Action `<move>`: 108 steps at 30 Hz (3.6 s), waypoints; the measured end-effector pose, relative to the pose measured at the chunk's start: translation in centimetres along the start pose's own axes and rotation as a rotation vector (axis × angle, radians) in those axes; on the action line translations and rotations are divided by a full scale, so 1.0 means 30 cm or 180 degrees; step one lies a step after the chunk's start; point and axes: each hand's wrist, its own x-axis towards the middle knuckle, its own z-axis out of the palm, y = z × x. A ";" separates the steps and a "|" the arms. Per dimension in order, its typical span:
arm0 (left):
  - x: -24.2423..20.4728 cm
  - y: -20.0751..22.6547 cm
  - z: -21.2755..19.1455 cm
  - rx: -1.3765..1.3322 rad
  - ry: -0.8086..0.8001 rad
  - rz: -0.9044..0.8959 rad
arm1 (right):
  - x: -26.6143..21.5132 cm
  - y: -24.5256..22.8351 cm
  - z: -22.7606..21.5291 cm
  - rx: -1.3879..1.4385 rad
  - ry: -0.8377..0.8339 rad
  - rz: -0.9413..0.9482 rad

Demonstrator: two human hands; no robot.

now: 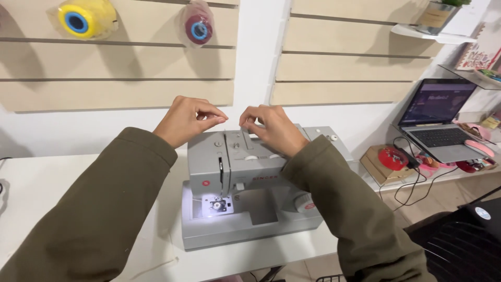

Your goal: The person sits at a white table and prepares a Singer sewing machine by handling a spool of white thread. They place the spool on the machine's pin and guide the thread through the machine's tension discs and needle area using both hands.

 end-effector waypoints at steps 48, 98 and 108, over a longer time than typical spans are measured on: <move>-0.616 0.082 0.429 0.1490 0.0886 0.0486 | -0.485 -0.190 0.063 -0.0469 0.1336 -0.0409; -0.632 0.287 0.356 0.1209 0.1017 -0.0144 | -0.731 0.253 -0.029 0.0768 0.2104 0.0169; -0.812 0.187 0.511 0.0030 0.1140 -0.0779 | -0.545 0.236 0.610 0.3388 -0.0131 0.0886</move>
